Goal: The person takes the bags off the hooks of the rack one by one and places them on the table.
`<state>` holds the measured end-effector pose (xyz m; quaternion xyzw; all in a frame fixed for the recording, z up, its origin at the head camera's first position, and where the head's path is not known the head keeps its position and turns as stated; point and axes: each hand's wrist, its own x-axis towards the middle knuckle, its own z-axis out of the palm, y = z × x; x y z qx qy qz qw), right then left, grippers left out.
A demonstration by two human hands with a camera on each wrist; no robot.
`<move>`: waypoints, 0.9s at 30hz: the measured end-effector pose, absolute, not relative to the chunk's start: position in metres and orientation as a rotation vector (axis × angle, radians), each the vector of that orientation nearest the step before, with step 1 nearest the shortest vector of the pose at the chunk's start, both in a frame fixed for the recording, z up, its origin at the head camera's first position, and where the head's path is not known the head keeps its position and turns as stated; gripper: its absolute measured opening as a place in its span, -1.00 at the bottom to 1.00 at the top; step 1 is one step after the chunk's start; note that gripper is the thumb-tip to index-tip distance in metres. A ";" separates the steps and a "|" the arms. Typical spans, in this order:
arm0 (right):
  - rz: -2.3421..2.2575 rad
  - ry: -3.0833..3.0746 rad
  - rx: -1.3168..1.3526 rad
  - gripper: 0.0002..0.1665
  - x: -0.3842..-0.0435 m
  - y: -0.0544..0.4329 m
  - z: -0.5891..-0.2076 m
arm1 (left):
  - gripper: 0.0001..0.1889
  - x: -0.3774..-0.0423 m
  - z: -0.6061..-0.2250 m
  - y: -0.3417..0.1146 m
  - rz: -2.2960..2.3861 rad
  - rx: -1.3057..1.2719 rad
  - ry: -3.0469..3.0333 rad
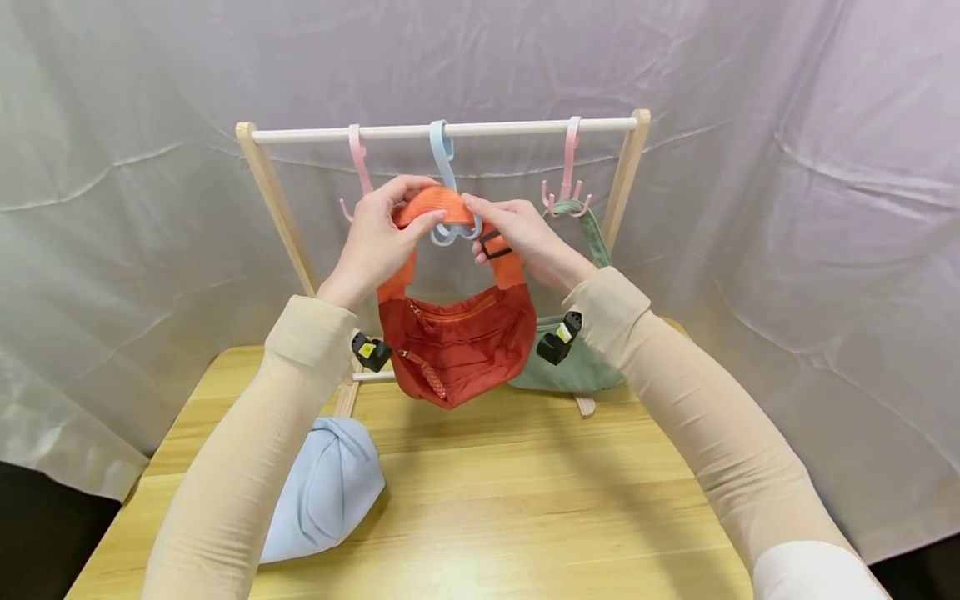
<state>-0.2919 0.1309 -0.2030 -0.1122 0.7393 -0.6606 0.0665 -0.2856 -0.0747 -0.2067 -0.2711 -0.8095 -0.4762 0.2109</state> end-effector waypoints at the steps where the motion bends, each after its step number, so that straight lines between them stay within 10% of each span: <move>1: -1.982 2.246 -0.349 -0.55 -0.292 0.131 -0.203 | -0.60 -0.286 -0.207 -0.075 -1.324 -0.754 -2.250; 27: -1.888 2.585 -0.542 -0.56 -0.291 0.130 -0.198 | -0.61 -0.288 -0.208 -0.075 -1.219 -0.727 -2.262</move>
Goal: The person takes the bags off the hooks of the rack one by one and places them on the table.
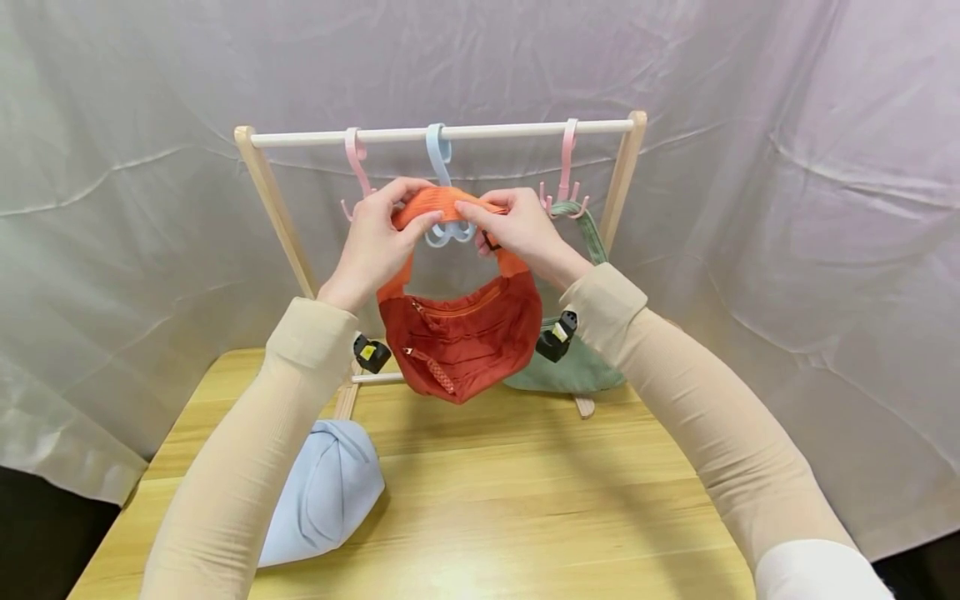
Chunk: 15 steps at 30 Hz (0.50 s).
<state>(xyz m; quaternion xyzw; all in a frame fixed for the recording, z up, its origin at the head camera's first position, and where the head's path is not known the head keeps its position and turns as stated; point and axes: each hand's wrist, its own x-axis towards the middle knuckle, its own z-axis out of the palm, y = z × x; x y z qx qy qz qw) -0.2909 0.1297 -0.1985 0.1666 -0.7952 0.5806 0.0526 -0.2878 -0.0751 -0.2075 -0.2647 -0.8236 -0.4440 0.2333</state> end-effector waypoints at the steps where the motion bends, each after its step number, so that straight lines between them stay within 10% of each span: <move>1: 1.747 -2.420 0.510 -0.55 -0.291 0.130 -0.198 | -0.61 -0.288 -0.208 -0.075 -1.215 -0.726 -2.264; 15: 1.452 -2.470 0.537 -0.61 -0.292 0.127 -0.191 | -0.61 -0.289 -0.207 -0.076 -1.170 -0.704 -2.267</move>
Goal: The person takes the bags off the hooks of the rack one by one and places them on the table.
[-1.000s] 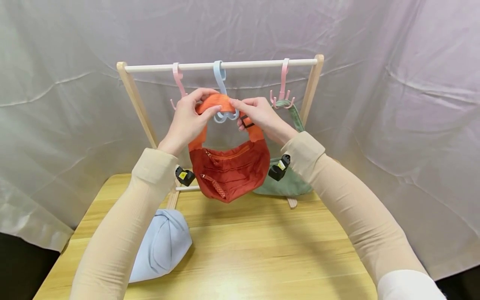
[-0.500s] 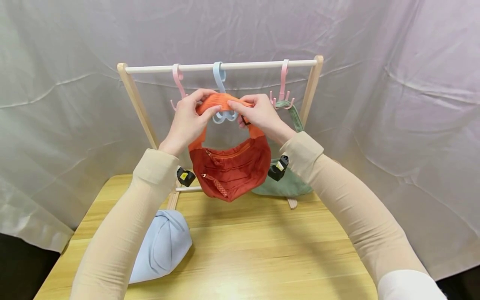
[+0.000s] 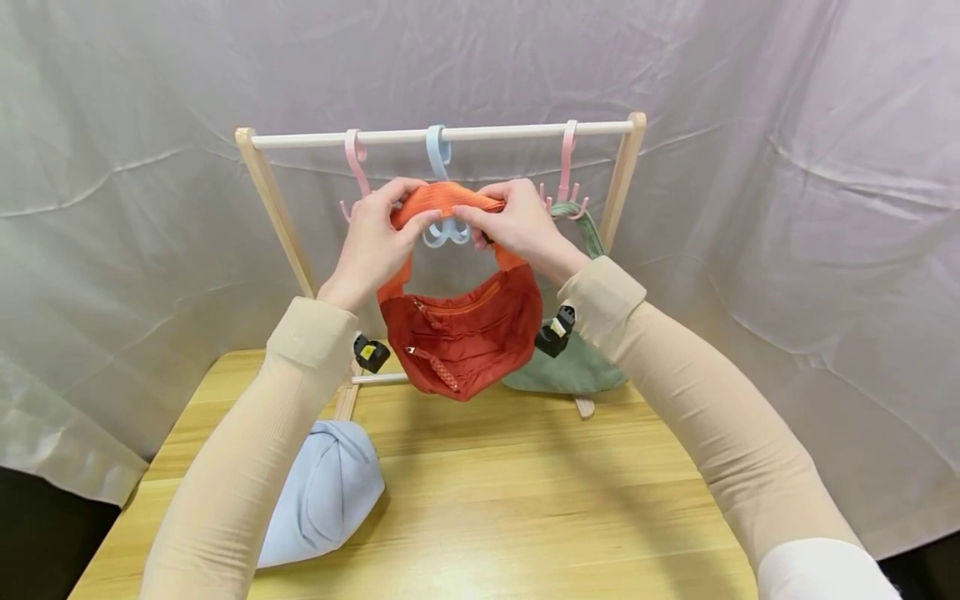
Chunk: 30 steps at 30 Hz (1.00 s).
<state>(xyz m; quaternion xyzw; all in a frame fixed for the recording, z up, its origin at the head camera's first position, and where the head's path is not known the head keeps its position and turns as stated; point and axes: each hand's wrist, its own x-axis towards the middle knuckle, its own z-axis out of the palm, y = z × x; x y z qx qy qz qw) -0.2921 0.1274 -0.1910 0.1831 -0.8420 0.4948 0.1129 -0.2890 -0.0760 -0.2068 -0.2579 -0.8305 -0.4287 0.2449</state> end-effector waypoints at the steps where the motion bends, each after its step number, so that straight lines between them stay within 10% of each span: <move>1: 1.448 -2.471 0.541 -0.62 -0.292 0.127 -0.191 | -0.61 -0.289 -0.207 -0.076 -1.166 -0.702 -2.265; 30: 1.201 -2.125 0.708 -0.83 -0.289 0.123 -0.216 | -0.67 -0.288 -0.212 -0.071 -1.147 -0.697 -2.179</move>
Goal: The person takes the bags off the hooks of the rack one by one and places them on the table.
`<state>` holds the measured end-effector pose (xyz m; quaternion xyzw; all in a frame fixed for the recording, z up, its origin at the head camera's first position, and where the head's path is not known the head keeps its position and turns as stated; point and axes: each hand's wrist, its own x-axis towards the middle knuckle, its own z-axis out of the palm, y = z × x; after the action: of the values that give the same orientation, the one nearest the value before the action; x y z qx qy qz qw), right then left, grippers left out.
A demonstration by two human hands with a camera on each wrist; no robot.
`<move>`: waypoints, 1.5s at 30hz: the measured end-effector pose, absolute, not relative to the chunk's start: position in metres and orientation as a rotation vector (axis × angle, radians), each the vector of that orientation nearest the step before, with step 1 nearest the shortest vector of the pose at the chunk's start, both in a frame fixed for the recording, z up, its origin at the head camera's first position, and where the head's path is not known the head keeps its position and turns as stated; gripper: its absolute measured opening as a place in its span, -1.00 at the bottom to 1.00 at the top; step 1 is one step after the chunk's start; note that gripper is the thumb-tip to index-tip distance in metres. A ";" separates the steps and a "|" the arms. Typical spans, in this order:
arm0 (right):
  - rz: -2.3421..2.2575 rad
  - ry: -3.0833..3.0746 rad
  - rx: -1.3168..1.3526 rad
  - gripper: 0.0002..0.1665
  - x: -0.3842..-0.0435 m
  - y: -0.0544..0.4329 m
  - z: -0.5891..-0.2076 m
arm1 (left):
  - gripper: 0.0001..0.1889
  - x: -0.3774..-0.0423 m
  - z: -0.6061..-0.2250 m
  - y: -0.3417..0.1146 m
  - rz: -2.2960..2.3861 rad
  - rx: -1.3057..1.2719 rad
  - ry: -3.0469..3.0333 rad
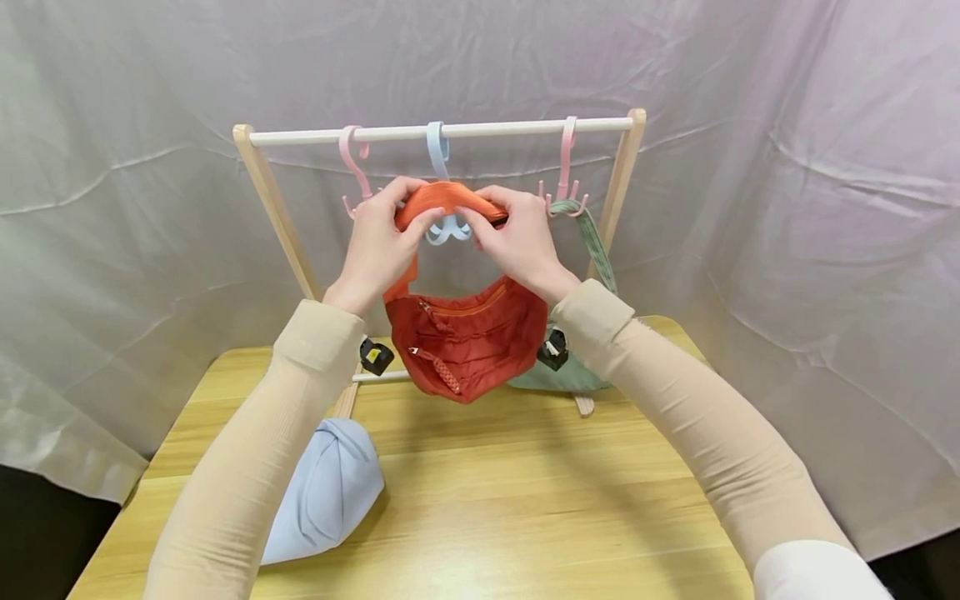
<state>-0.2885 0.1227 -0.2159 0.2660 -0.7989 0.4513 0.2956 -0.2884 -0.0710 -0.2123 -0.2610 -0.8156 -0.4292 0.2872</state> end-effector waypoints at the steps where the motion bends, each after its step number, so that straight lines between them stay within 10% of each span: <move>1: 1.195 -2.117 0.706 -0.83 -0.289 0.122 -0.216 | -0.67 -0.288 -0.213 -0.071 -1.145 -0.700 -2.172; 45: 1.467 -2.219 0.774 -0.67 -0.263 0.145 -0.273 | -0.69 -0.268 -0.228 -0.074 -1.447 -0.855 -2.252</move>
<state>-0.2634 0.1448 -0.2728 0.2747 -0.7872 0.5204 0.1846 -0.2675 -0.0737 -0.2277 -0.2999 -0.7905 -0.5078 0.1650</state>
